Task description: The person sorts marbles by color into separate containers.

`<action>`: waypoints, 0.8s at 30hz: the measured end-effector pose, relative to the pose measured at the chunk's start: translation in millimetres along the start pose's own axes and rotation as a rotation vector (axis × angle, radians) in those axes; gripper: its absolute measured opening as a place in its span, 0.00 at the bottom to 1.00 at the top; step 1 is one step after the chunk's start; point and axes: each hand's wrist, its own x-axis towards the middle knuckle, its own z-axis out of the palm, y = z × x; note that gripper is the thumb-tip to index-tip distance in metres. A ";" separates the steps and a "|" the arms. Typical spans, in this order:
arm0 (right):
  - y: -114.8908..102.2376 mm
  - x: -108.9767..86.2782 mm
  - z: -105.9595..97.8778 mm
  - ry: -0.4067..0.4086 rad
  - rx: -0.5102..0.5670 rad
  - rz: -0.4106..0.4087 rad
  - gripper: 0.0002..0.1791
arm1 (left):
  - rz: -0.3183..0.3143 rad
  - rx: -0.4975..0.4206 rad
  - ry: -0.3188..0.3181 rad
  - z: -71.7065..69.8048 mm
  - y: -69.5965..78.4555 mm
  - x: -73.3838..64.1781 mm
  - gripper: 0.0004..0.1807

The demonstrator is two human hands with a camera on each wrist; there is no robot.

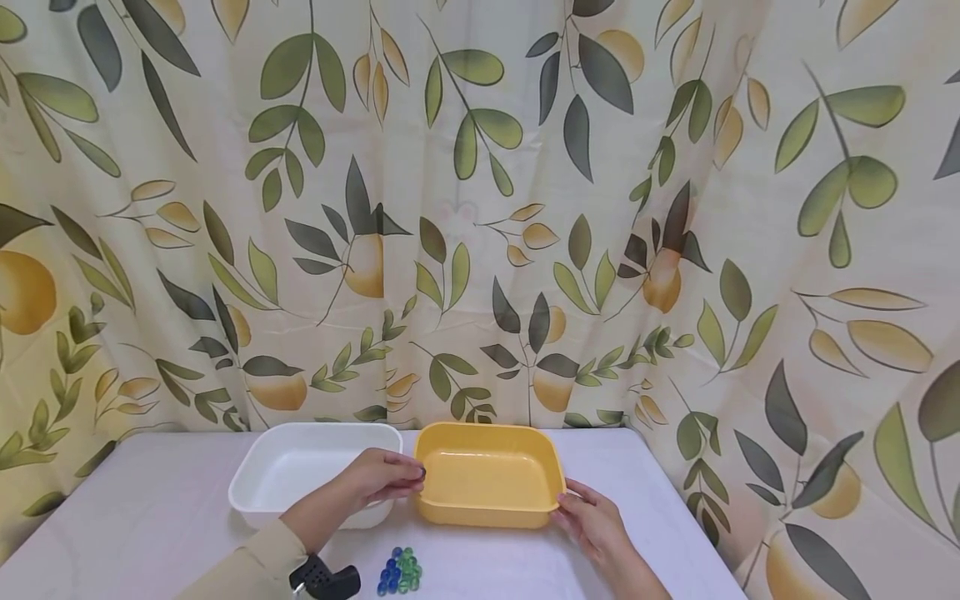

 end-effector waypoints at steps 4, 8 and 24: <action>-1.2 0.3 -0.8 0.002 -0.032 -0.007 0.34 | -0.011 0.026 0.025 1.4 -1.1 5.6 0.12; -2.4 1.2 -1.5 -0.001 -0.057 -0.010 0.33 | -0.005 0.016 0.045 1.3 -1.2 10.8 0.12; -8.5 0.5 1.9 0.032 -0.088 -0.003 0.33 | -0.011 -0.009 0.125 4.5 11.5 20.1 0.10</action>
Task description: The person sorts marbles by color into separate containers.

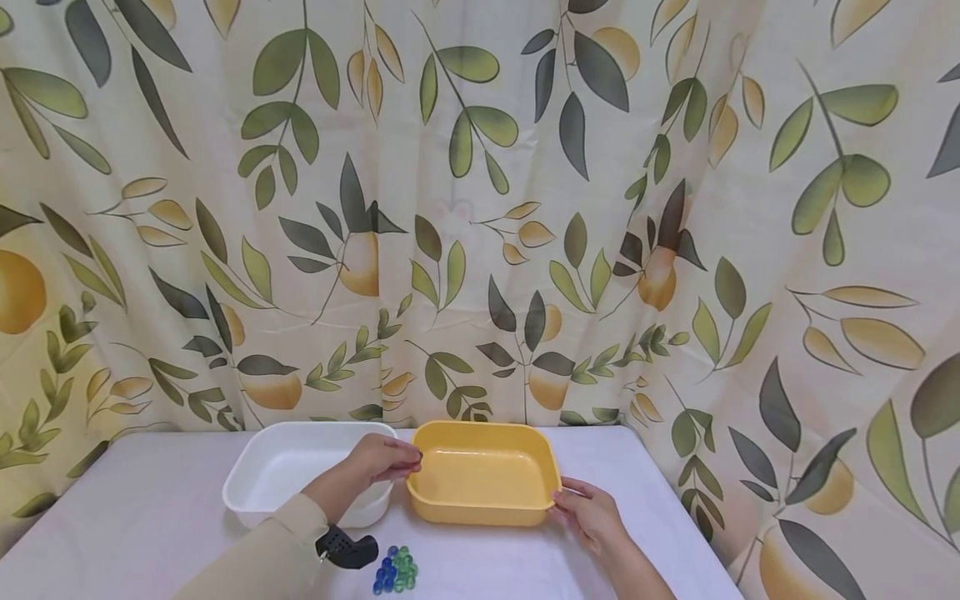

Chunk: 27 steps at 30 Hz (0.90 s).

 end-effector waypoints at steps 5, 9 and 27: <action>1.3 1.9 -0.3 0.004 0.010 0.005 0.33 | -0.010 0.005 0.018 0.4 2.2 3.2 0.10; 1.5 2.0 -0.2 0.007 0.011 0.006 0.33 | -0.005 -0.006 0.027 1.1 2.0 4.7 0.09; 2.1 1.0 0.2 0.001 0.021 -0.010 0.30 | 0.017 -0.044 0.021 -0.7 -1.2 -1.6 0.11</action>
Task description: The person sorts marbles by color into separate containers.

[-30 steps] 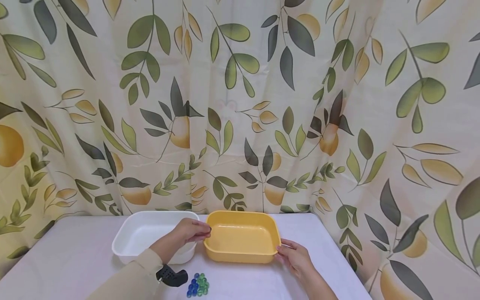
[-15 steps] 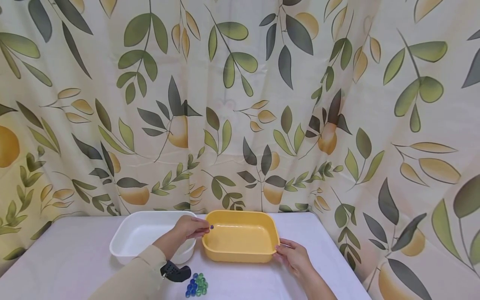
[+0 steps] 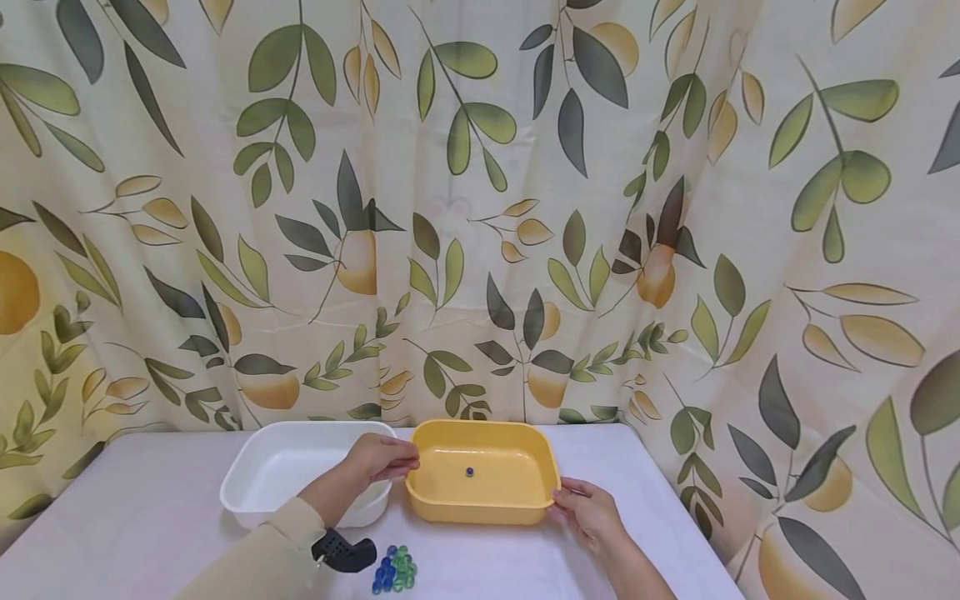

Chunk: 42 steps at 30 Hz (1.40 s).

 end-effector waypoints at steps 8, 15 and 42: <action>-0.1 -0.1 0.4 0.002 -0.013 0.009 0.29 | -0.019 0.030 -0.053 -2.2 -3.8 -7.6 0.12; -2.4 0.0 1.7 0.013 -0.058 0.012 0.29 | 0.001 0.008 -0.116 -10.2 -6.7 -21.5 0.15; -4.3 0.4 -1.5 -0.012 -0.090 -0.023 0.29 | -0.046 0.125 -0.162 -32.9 -41.3 -68.5 0.16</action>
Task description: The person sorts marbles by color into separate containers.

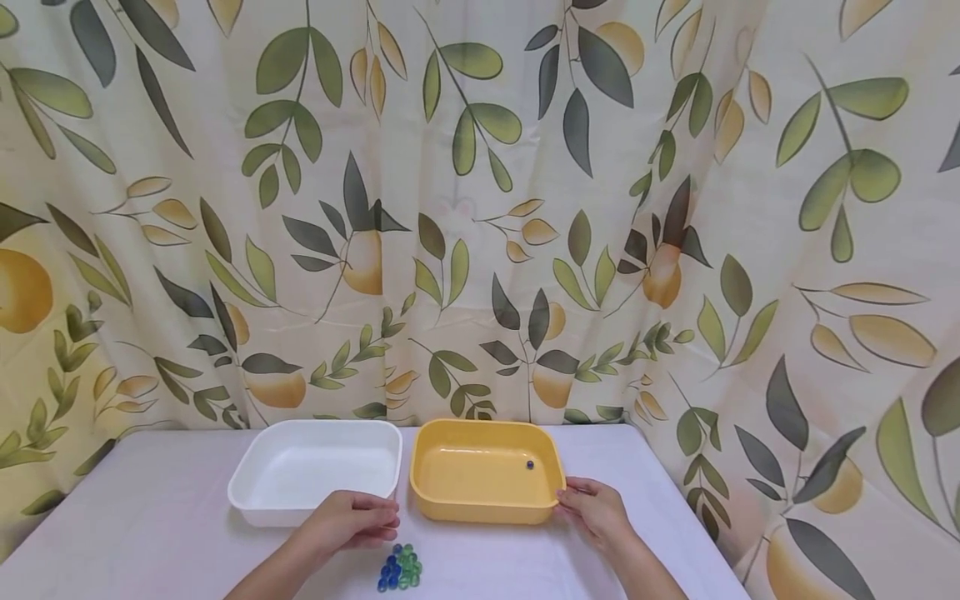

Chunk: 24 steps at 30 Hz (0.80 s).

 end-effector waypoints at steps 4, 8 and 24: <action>1.1 -0.8 -1.0 0.013 0.002 0.003 0.28 | -0.003 0.013 0.003 -2.6 -11.8 -1.1 0.15; 1.9 -1.8 -1.4 0.022 -0.001 0.006 0.27 | -0.019 0.050 0.018 -5.1 -24.1 -0.8 0.14; -1.2 -1.1 0.5 0.017 -0.008 0.018 0.28 | -0.107 0.088 -0.018 -12.5 -59.3 -6.4 0.13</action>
